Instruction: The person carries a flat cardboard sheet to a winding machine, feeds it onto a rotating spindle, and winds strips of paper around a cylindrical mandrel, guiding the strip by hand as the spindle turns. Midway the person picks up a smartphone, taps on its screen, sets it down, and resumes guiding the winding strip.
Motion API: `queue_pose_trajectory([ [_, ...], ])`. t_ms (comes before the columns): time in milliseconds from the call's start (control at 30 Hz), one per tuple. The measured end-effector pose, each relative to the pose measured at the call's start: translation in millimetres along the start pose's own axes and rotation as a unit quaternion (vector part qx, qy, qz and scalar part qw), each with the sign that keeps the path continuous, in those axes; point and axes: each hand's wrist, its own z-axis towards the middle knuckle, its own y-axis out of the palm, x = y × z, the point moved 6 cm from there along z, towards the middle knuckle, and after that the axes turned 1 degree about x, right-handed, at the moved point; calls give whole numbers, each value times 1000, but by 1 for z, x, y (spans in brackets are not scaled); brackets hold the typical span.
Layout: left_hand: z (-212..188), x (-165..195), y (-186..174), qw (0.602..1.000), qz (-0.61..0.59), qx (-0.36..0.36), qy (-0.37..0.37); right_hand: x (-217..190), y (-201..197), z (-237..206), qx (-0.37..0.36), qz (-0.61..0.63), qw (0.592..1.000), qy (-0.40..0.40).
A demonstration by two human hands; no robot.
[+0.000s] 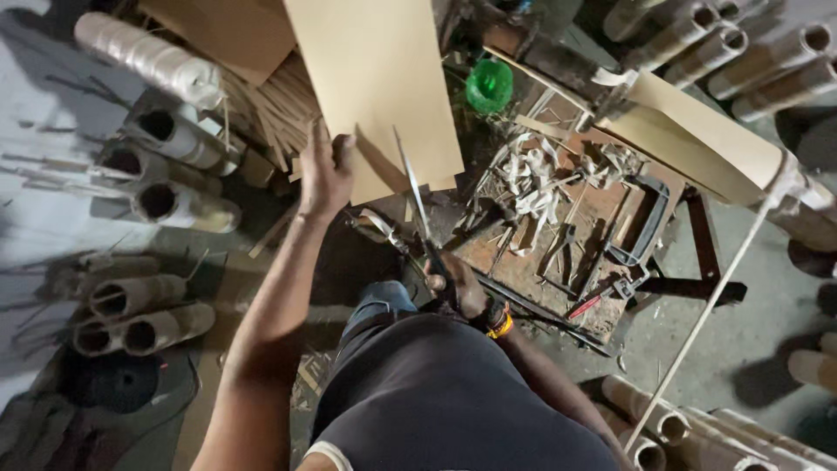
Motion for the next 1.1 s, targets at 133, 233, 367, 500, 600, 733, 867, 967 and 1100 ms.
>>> queue_pose_trajectory([
  [133,2,-3,2,997,29,-9,-69,15,-2,1,16,41,998,40],
  [233,1,5,1,999,25,12,-19,29,-2,4,6,43,999,20],
  [367,3,10,-1,1000,16,22,3,55,-4,8,39,175,978,107],
  [500,2,11,-1,999,37,6,-31,48,-4,9,54,166,981,90],
  [600,-9,13,5,997,6,-24,-67,28,-6,12,45,83,994,48],
  [733,-26,28,11,999,11,-19,25,-2,-3,19,4,6,997,-82],
  [867,-30,21,18,998,18,-40,-37,15,-2,27,61,23,998,6],
  [967,-27,25,17,999,25,-41,-16,28,-1,32,92,41,994,41],
  [1100,-30,21,12,996,28,-31,-76,26,-1,40,52,53,997,31],
])
